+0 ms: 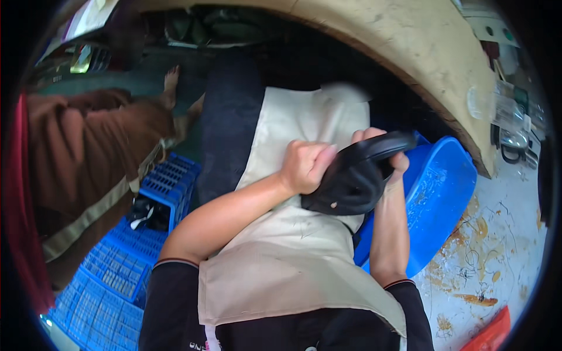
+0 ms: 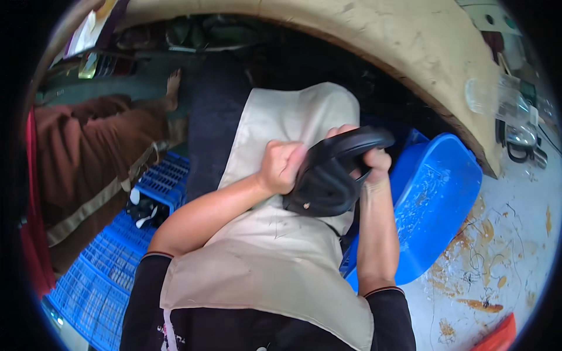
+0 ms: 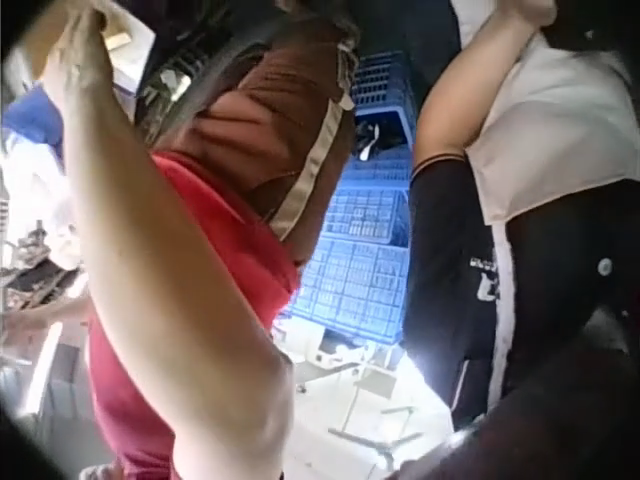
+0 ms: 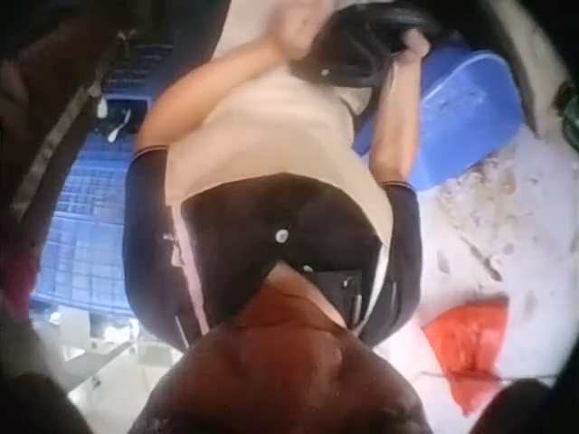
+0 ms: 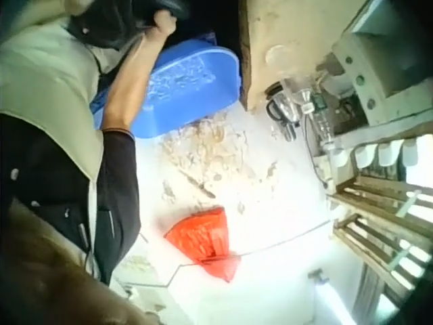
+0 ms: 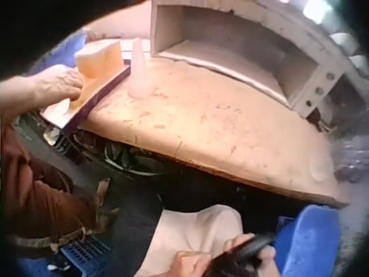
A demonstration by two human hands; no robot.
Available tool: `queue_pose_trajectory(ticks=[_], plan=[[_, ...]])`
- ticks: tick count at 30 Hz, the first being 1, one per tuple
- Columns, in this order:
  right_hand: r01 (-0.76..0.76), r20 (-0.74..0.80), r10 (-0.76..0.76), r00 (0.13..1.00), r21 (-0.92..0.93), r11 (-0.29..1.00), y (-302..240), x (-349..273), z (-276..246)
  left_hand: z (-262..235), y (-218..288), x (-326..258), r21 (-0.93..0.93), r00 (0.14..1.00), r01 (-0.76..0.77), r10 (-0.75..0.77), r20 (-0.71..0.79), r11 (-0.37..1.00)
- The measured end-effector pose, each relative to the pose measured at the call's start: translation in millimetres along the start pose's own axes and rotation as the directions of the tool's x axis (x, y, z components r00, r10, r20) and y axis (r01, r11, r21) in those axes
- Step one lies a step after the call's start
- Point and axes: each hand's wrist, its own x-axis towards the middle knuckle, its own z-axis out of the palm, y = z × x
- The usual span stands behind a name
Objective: Assembling and cleaning shoes by applying liquid from a bottle and rubbing with a cloth.
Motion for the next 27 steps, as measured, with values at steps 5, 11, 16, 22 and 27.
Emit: queue_pose_trajectory(ticks=[5,11,16,22,27], plan=[[0.014,0.064,-0.001,0.998,-0.204,0.979,-27.0,-8.2,15.4,2.6,29.8,7.6,0.002,0.997,0.07,-0.07,0.046,0.998],[0.03,-0.008,-0.033,0.999,-0.229,0.973,-43.7,-7.2,45.4,-13.0,85.2,49.4,-0.035,0.975,0.146,-0.149,-0.164,0.989],[0.028,-0.188,-0.093,0.978,-0.32,0.947,-50.3,-3.9,100.0,-45.3,151.3,110.8,-0.146,0.95,0.28,-0.251,0.188,0.949],[-0.019,-0.152,-0.071,0.986,-0.524,0.852,-49.6,5.0,128.2,-64.8,164.7,134.0,0.095,0.939,0.167,-0.188,0.288,0.981],[-0.042,-0.154,-0.064,0.986,-0.599,0.8,-44.0,8.7,147.6,-70.5,163.6,139.3,0.319,0.861,0.218,-0.336,0.382,0.922]])
